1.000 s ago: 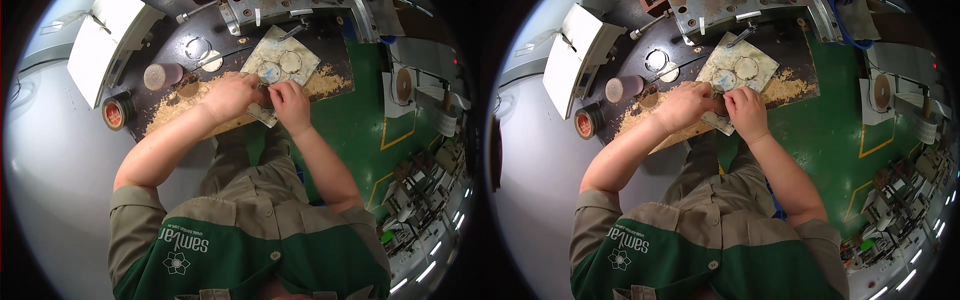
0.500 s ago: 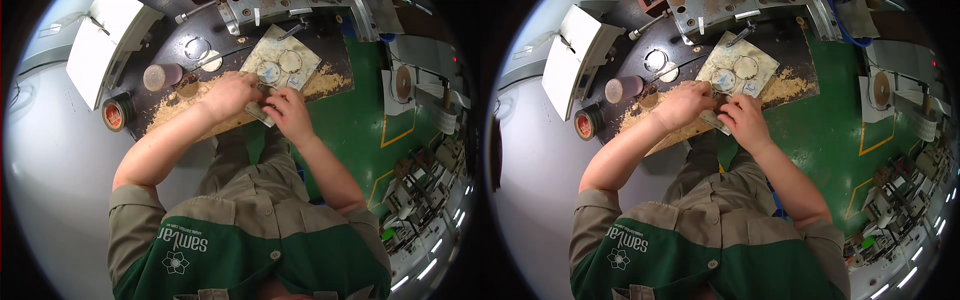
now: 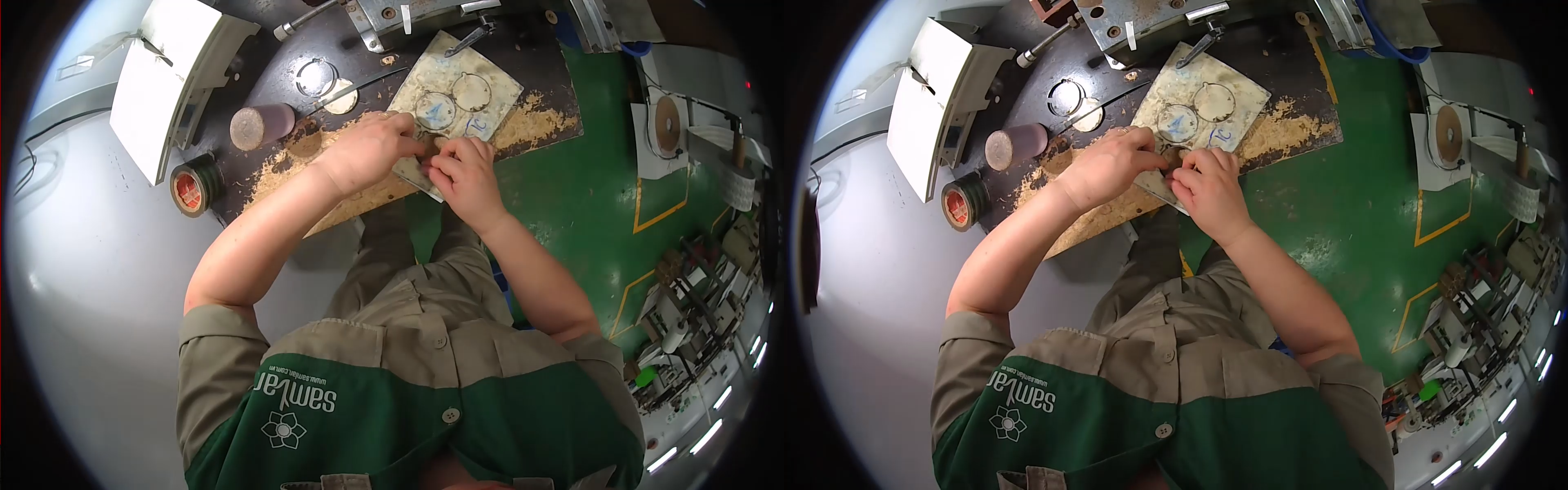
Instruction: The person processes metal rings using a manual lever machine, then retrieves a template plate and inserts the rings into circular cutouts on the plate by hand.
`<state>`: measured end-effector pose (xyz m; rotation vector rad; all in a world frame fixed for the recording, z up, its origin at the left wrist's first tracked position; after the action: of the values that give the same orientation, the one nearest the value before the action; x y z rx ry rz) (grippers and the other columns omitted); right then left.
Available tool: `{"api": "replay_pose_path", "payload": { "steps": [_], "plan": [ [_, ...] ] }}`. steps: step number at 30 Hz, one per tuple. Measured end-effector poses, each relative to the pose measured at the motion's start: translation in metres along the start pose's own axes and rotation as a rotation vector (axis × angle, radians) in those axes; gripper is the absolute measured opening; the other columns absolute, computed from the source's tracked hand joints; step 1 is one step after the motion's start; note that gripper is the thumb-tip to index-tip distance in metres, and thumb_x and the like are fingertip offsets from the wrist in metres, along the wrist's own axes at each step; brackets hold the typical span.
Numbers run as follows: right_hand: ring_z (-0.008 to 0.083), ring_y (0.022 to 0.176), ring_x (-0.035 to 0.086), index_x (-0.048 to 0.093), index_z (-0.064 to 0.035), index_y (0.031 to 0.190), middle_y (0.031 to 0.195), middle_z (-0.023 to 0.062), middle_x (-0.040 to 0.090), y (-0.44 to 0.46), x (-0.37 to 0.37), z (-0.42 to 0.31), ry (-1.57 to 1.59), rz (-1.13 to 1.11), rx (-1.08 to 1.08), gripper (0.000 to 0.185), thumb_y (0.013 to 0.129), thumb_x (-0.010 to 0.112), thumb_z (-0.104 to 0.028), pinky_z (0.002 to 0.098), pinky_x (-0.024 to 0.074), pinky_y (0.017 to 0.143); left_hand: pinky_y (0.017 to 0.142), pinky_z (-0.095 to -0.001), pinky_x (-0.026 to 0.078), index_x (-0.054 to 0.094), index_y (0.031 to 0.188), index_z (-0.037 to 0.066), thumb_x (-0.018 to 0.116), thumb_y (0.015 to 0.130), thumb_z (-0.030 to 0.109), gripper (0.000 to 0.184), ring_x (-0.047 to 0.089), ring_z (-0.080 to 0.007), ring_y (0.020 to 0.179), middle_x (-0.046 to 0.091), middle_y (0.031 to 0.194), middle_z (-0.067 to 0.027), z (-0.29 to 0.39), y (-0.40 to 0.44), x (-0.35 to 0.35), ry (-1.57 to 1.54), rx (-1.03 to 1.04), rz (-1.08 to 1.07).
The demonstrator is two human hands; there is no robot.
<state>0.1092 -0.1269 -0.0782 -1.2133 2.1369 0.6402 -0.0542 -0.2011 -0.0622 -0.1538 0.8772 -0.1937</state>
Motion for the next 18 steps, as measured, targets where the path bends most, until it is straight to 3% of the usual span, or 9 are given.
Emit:
{"api": "replay_pose_path", "payload": {
  "steps": [7,16,17,18],
  "plan": [
    [0.0203,0.094,0.053,0.07,-0.0127,0.083,0.092,-0.0019,0.056,-0.001,0.001,0.004,0.024,-0.021,0.009,0.01,0.076,0.075,-0.017,0.0376,0.0372,0.086,0.083,-0.0406,0.046,0.074,0.099,0.017,0.07,0.084,0.021,0.016,0.058,-0.0303,0.09,0.058,0.097,-0.0061,0.006,-0.004,0.0,0.021,0.031,0.039],
    [0.0202,0.095,0.055,0.071,-0.0121,0.085,0.095,-0.0016,0.059,0.004,-0.008,0.006,0.121,-0.05,0.001,0.011,0.079,0.075,-0.02,0.036,0.0381,0.087,0.079,-0.0371,0.044,0.073,0.09,0.021,0.066,0.081,0.017,0.012,0.057,-0.0252,0.084,0.056,0.09,-0.0036,0.009,-0.003,0.008,0.149,0.073,0.132],
    [0.0212,0.092,0.057,0.072,-0.012,0.089,0.096,-0.0004,0.059,0.005,-0.013,0.007,0.216,-0.027,0.028,0.012,0.079,0.076,-0.019,0.0349,0.0411,0.086,0.079,-0.0371,0.044,0.073,0.09,0.021,0.066,0.08,0.016,0.013,0.057,-0.0253,0.084,0.056,0.09,-0.0035,0.009,-0.003,0.007,0.154,0.061,0.122],
    [0.0195,0.084,0.059,0.072,-0.0108,0.094,0.096,0.0016,0.059,0.004,-0.016,0.011,0.344,-0.027,0.136,0.013,0.082,0.076,-0.015,0.032,0.0466,0.076,0.079,-0.0371,0.044,0.073,0.09,0.021,0.066,0.08,0.016,0.013,0.057,-0.0253,0.084,0.056,0.09,-0.0035,0.01,-0.004,0.007,0.16,0.048,0.112]
  ]
}}
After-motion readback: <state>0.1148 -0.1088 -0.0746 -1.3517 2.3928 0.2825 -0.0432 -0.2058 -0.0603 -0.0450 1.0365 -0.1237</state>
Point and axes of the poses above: each hand's wrist, its own y-axis towards the middle knuckle, its own x-axis out of the palm, z = x × y, the point moved 4 cm from there along y, towards the middle knuckle
